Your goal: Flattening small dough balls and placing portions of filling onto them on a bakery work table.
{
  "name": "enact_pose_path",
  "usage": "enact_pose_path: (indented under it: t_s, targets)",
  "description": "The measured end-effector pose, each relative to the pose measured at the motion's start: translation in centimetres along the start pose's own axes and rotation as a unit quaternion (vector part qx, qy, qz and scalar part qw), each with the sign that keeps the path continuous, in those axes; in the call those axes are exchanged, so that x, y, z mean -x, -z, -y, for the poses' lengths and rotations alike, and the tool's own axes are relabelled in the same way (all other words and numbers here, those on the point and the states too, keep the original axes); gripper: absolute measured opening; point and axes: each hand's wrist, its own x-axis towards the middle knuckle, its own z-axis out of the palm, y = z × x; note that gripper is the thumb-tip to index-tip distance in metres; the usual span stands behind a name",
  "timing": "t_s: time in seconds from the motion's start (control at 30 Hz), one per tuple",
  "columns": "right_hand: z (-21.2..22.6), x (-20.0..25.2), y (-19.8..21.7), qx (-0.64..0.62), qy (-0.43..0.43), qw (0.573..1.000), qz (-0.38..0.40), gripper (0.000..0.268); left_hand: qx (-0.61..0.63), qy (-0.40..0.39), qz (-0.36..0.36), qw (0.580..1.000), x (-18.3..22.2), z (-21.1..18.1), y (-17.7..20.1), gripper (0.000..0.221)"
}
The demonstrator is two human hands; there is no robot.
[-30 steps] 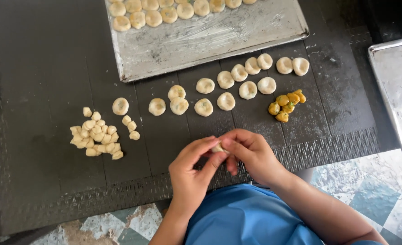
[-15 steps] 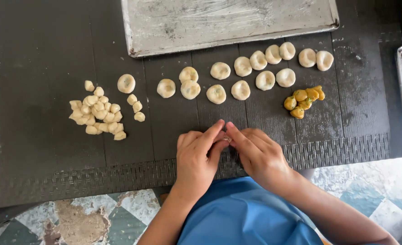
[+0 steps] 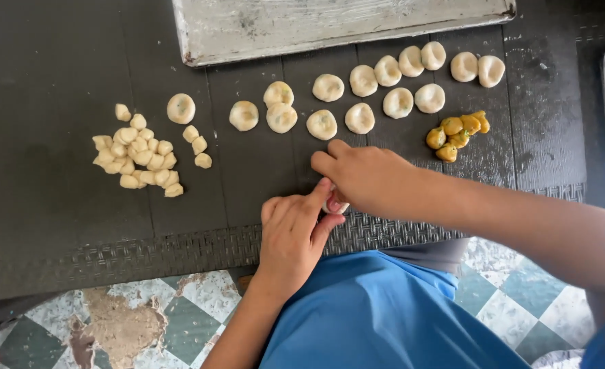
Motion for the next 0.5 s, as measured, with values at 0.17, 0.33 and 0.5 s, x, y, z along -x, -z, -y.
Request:
enact_pose_path:
  t_s: [0.17, 0.33, 0.5]
  targets:
    - [-0.4, 0.2, 1.6, -0.054, 0.014, 0.998, 0.033, 0.048, -0.038, 0.004, -0.020, 0.999, -1.5, 1.6, 3.7, 0.032]
    - [-1.7, 0.9, -2.0, 0.001, 0.049, 0.997, -0.057, 0.049, -0.276, 0.053, -0.052, 0.958, -3.1, 6.9, 8.3, 0.014]
    - [-1.5, 2.3, -5.6, 0.033, 0.158, 0.918, -0.363, 0.026, -0.340, 0.046, -0.076, 0.936, -3.6, 9.9, 9.6, 0.024]
